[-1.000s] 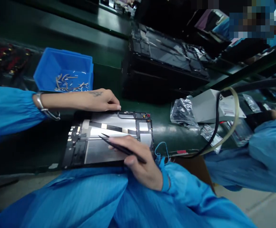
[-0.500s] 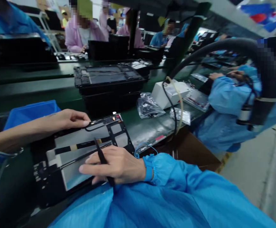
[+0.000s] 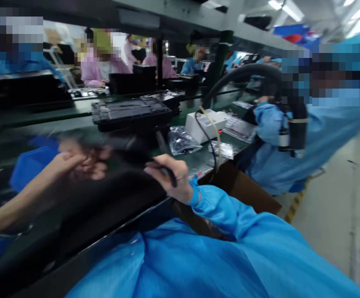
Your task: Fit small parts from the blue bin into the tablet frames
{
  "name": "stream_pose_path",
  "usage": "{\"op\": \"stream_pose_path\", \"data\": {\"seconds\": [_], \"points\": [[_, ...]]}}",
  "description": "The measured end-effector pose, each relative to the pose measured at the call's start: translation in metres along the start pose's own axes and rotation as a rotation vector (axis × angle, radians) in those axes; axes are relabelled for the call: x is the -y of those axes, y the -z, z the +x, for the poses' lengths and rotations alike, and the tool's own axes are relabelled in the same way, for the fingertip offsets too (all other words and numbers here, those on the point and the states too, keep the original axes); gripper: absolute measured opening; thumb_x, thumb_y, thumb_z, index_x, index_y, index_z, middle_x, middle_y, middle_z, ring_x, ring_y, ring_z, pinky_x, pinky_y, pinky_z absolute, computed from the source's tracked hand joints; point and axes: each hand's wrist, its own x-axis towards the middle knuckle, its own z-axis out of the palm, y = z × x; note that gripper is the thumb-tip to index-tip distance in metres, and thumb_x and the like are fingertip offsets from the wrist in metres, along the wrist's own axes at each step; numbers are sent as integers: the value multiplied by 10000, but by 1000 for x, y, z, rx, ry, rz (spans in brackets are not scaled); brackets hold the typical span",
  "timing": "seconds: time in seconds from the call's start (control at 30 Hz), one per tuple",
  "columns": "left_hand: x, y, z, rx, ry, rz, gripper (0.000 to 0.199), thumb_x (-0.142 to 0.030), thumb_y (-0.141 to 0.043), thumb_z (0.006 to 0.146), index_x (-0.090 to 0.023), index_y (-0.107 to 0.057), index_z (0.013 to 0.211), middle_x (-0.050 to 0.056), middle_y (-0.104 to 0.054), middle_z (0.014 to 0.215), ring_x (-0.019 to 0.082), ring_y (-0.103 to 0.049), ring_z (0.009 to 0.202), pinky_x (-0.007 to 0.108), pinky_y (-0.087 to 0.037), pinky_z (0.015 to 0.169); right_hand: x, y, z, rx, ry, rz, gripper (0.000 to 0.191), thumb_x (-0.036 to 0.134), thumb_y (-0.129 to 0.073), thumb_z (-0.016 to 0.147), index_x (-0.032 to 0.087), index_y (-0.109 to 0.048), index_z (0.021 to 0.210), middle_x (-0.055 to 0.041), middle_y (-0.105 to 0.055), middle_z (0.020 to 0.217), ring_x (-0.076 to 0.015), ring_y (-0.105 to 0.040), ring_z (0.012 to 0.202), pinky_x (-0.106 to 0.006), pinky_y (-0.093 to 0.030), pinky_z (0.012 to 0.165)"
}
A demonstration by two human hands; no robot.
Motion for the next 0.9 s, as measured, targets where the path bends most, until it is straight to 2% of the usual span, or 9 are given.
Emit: {"op": "stream_pose_path", "data": {"seconds": [0.07,0.13,0.23,0.3,0.4,0.57,0.73,0.9], "points": [[-3,-13,-18,5,-107,39,404,-501,-811,849,-182,-573,924,93,-770,907,245,-759,804,284,-635,721,6,-3,0,-181,-238,79,130,279,-742,896,258,-730,1024,22,-804,937,-170,-773,864,-345,-645,887],[-6,-22,-27,41,-212,151,330,-430,-755,921,-194,-528,959,59,-760,821,215,-747,707,261,-619,656,9,-7,3,-288,-451,219,198,278,-802,834,266,-743,1022,25,-800,992,-191,-755,984,-419,-583,1039],[-5,-23,-28,43,-295,299,247,-352,-700,975,-186,-523,925,0,-694,655,139,-644,501,182,-524,487,14,-11,7,-333,-685,381,301,274,-850,779,265,-760,1065,13,-790,1119,-205,-710,1148,-446,-463,1184],[0,-21,-26,26,-307,307,245,-331,-663,1003,-178,-529,868,-12,-658,602,113,-604,461,147,-471,441,17,-11,6,-321,-783,423,315,273,-848,786,267,-764,1090,8,-785,1154,-204,-688,1205,-433,-425,1218],[9,-20,-23,8,-258,214,270,-291,-593,1045,-161,-531,816,-1,-645,569,95,-581,431,121,-428,413,19,-9,2,-244,-867,466,315,277,-801,838,290,-751,1149,9,-763,1232,-203,-662,1263,-414,-432,1216],[22,-19,-14,-23,-64,66,383,-229,-480,1094,-163,-450,717,32,-637,551,84,-547,392,115,-386,379,14,-11,-2,-155,-989,490,340,319,-744,876,295,-723,1214,-5,-733,1303,-231,-652,1287,-436,-504,1153],[31,-15,-5,-51,67,21,399,-229,-487,1097,-162,-446,705,23,-618,537,76,-529,389,112,-376,380,-2,-11,-7,10,-974,540,300,328,-699,908,289,-729,1204,-19,-762,1240,-243,-695,1225,-449,-532,1116],[37,-12,-2,-46,87,5,403,-266,-531,1086,-160,-445,708,27,-620,546,69,-523,391,109,-369,386,-12,-11,-14,26,-983,554,263,325,-687,917,313,-736,1175,3,-767,1225,-245,-701,1215,-451,-547,1103]]}}
